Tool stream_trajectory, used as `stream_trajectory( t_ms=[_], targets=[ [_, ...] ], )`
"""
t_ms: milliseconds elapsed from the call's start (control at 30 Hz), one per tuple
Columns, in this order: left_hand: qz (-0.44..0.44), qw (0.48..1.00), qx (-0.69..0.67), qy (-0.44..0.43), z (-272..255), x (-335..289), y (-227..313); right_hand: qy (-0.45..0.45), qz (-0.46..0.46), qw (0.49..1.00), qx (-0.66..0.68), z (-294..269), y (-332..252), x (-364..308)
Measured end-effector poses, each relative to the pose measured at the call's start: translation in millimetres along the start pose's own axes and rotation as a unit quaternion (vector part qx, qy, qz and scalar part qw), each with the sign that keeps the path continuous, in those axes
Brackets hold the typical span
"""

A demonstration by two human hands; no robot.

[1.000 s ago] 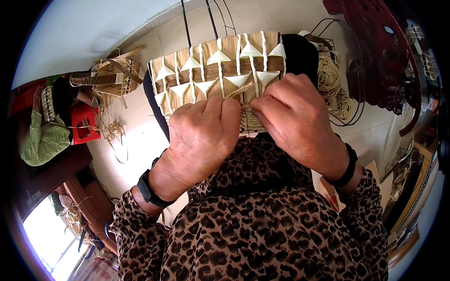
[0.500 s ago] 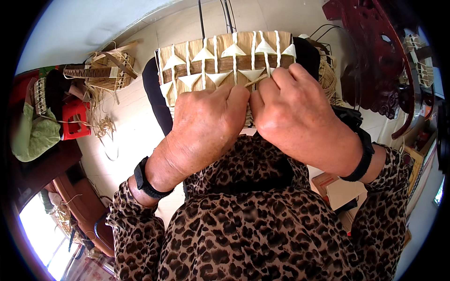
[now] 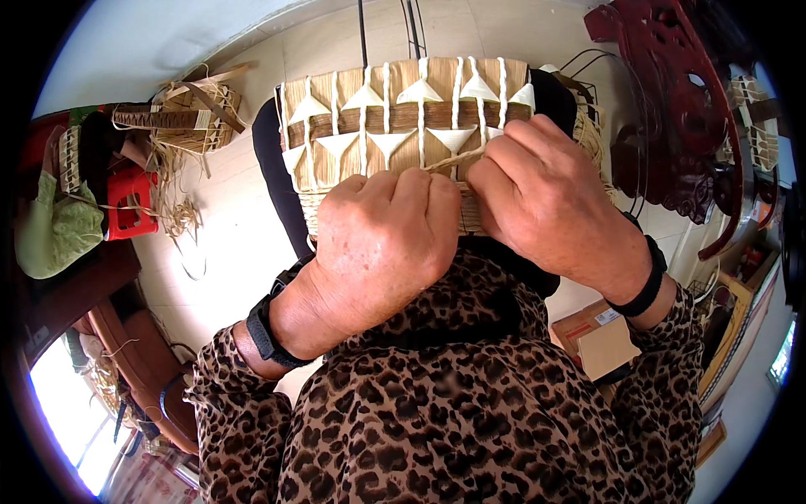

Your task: The person weaves a decorative pattern onto a small basket using a thin strip of natural fiber. They thread the strip through the existing weave, pull it tight, and trim the excess with scissors. The person repeats this process to create a series of white triangular shapes on the basket's surface.

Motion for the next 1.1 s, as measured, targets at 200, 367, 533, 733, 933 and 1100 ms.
stream_trajectory(
  t_ms=[200,367,533,733,933,1100],
  targets=[
    [-0.008,1.0,-0.008,0.009,5,-1,-7,0.021,0.005,0.999,0.027,5,-1,3],
    [0.012,0.999,-0.029,0.025,4,4,-15,0.04,0.004,0.999,0.003,7,-2,1],
    [-0.058,0.993,-0.096,-0.048,-5,8,-14,0.01,-0.009,1.0,-0.023,-2,-10,8],
    [-0.057,0.992,-0.106,-0.034,-3,7,-11,-0.007,-0.026,0.996,-0.081,4,-7,5],
    [-0.068,0.995,-0.065,-0.017,-1,2,6,0.009,0.008,1.0,-0.016,5,-2,4],
    [-0.156,0.982,-0.101,-0.026,4,5,8,-0.014,0.025,0.999,0.019,1,-2,4]
  ],
)
Point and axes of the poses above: each hand's wrist, its own x-axis towards the middle knuckle, its own z-axis out of the palm, y = z × x, the point moved 1 cm from there along x, towards the middle knuckle, and after that the axes turned 5 degrees about y, right-handed, at the moved point
